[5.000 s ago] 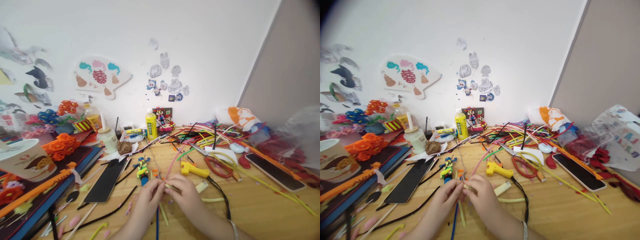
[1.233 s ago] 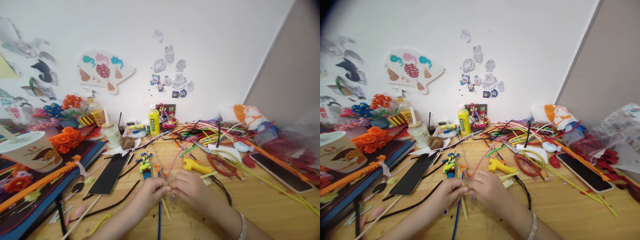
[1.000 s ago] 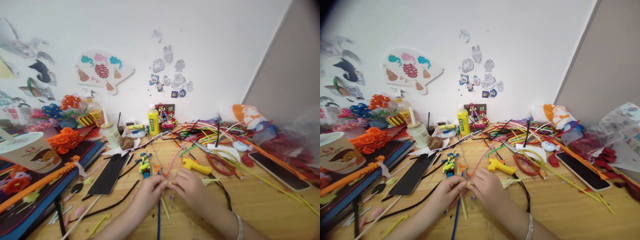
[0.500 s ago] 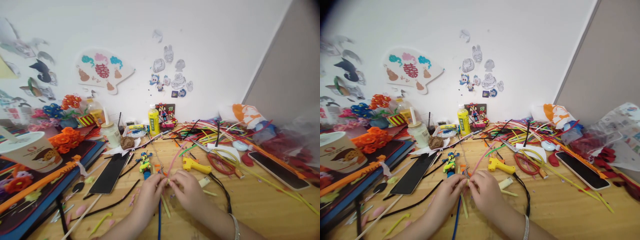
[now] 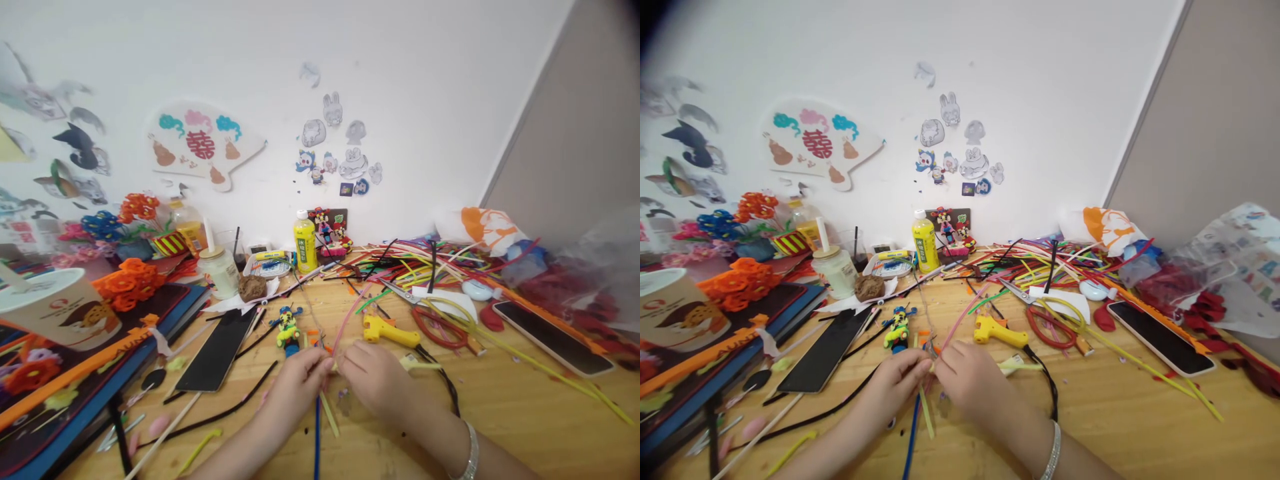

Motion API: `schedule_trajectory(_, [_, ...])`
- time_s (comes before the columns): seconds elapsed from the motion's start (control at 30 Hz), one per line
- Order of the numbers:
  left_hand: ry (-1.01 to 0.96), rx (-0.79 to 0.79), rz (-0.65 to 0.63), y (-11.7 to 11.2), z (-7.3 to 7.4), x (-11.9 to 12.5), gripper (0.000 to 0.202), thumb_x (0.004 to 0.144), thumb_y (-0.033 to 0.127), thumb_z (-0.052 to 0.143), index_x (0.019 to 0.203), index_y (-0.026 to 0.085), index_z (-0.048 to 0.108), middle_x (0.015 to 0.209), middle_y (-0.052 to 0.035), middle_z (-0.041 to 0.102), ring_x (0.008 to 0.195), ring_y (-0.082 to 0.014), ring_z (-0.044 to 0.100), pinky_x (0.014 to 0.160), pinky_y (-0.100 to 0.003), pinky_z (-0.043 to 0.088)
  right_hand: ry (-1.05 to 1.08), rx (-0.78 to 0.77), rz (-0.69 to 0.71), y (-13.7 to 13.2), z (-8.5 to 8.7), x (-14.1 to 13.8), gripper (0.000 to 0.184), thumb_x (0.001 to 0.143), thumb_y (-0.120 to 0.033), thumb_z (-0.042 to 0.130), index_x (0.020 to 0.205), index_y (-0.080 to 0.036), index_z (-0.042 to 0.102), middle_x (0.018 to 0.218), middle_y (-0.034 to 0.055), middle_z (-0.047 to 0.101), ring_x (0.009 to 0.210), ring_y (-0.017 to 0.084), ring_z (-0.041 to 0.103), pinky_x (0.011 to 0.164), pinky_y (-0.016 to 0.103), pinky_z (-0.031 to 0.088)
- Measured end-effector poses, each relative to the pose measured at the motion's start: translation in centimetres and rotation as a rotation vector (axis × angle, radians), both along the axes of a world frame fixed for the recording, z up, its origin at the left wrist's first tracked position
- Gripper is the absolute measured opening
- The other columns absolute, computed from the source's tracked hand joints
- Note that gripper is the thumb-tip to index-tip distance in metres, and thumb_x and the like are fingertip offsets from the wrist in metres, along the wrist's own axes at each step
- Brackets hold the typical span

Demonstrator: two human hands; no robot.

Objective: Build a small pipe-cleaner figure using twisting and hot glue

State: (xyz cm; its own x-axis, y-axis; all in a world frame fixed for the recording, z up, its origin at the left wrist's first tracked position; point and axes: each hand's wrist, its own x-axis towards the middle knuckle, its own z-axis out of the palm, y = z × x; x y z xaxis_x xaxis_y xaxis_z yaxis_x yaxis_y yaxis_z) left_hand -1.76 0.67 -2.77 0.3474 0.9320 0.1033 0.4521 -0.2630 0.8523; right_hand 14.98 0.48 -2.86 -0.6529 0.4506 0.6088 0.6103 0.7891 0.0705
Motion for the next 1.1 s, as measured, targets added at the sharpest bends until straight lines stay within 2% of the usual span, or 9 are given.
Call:
schedule_trajectory(0.13, [-0.315, -0.318, 0.071, -0.3, -1.2, 0.8, 0.041, 0.075, 0.054, 0.043, 0.052, 0.020, 0.040, 0.039, 0.0085, 0.036, 0.030, -0.0065, 0.031, 0.033, -0.020, 0.022, 0.063, 0.028, -0.081, -0.4, -0.6, -0.6, 0.036, 0.089, -0.011, 0.027, 0.064, -0.016, 0.051, 0.062, 0.0039, 0.049, 0.059, 0.016, 0.040, 0.053, 0.028, 0.028])
schedule_trajectory(0.23, [-0.471, -0.461, 0.080, -0.6, -1.3, 1.2, 0.044, 0.068, 0.058, 0.050, 0.050, 0.019, 0.042, 0.037, 0.0077, 0.040, 0.026, -0.0050, 0.031, 0.030, -0.018, 0.021, 0.081, 0.093, -0.130, -0.6, -0.5, -0.8, 0.037, 0.088, -0.010, 0.025, 0.061, -0.016, 0.050, 0.058, 0.0034, 0.046, 0.057, 0.016, 0.038, 0.052, 0.028, 0.025])
schedule_trajectory(0.4, [-0.510, -0.420, 0.125, -0.9, -0.7, 1.4, 0.043, 0.064, 0.054, 0.059, 0.047, 0.016, 0.045, 0.037, 0.0065, 0.044, 0.027, -0.0044, 0.036, 0.031, -0.018, 0.024, 0.039, 0.157, -0.170, -0.9, -0.6, -1.6, 0.039, 0.090, -0.010, 0.024, 0.061, -0.016, 0.050, 0.056, 0.0034, 0.046, 0.055, 0.017, 0.038, 0.049, 0.029, 0.023])
schedule_trajectory(0.6, [-0.557, -0.372, 0.228, -0.7, -1.0, 1.3, 0.039, 0.065, 0.051, 0.059, 0.052, 0.017, 0.043, 0.037, 0.0088, 0.042, 0.027, -0.0039, 0.035, 0.031, -0.017, 0.025, -0.008, 0.159, -0.179, -1.4, -1.2, -2.5, 0.027, 0.086, -0.007, 0.032, 0.072, -0.014, 0.054, 0.063, 0.0050, 0.051, 0.058, 0.018, 0.043, 0.048, 0.029, 0.023])
schedule_trajectory(0.87, [-0.583, -0.388, 0.214, -0.8, -1.6, 1.5, 0.035, 0.068, 0.049, 0.058, 0.058, 0.018, 0.042, 0.038, 0.0102, 0.040, 0.028, -0.0038, 0.032, 0.032, -0.016, 0.024, 0.069, 0.244, -0.179, -1.6, -1.2, -2.7, 0.034, 0.087, -0.007, 0.029, 0.064, -0.015, 0.053, 0.055, 0.0035, 0.049, 0.055, 0.017, 0.043, 0.048, 0.029, 0.022])
schedule_trajectory(0.93, [-0.578, -0.377, 0.201, -0.6, -1.7, 1.5, 0.036, 0.068, 0.050, 0.057, 0.057, 0.019, 0.040, 0.039, 0.0102, 0.039, 0.027, -0.0038, 0.031, 0.031, -0.016, 0.023, 0.076, 0.167, -0.169, -1.5, -1.0, -2.4, 0.035, 0.089, -0.010, 0.030, 0.062, -0.016, 0.052, 0.056, 0.0033, 0.050, 0.054, 0.016, 0.043, 0.049, 0.028, 0.024])
schedule_trajectory(1.03, [-0.525, -0.347, 0.161, -0.2, -1.5, 1.2, 0.038, 0.070, 0.052, 0.052, 0.055, 0.021, 0.037, 0.038, 0.0102, 0.037, 0.027, -0.0044, 0.028, 0.032, -0.018, 0.022, 0.110, -0.062, -0.129, -1.2, -0.4, -1.6, 0.029, 0.089, -0.017, 0.036, 0.065, -0.016, 0.052, 0.062, 0.0027, 0.054, 0.059, 0.015, 0.047, 0.053, 0.026, 0.030])
schedule_trajectory(1.1, [-0.418, -0.291, 0.145, -0.1, -1.2, 0.9, 0.037, 0.073, 0.051, 0.048, 0.054, 0.021, 0.037, 0.040, 0.0096, 0.036, 0.030, -0.0056, 0.029, 0.034, -0.019, 0.023, 0.177, -0.224, -0.127, -0.9, 0.1, -1.0, 0.022, 0.087, -0.020, 0.044, 0.068, -0.017, 0.054, 0.067, 0.0015, 0.057, 0.063, 0.014, 0.051, 0.056, 0.024, 0.034])
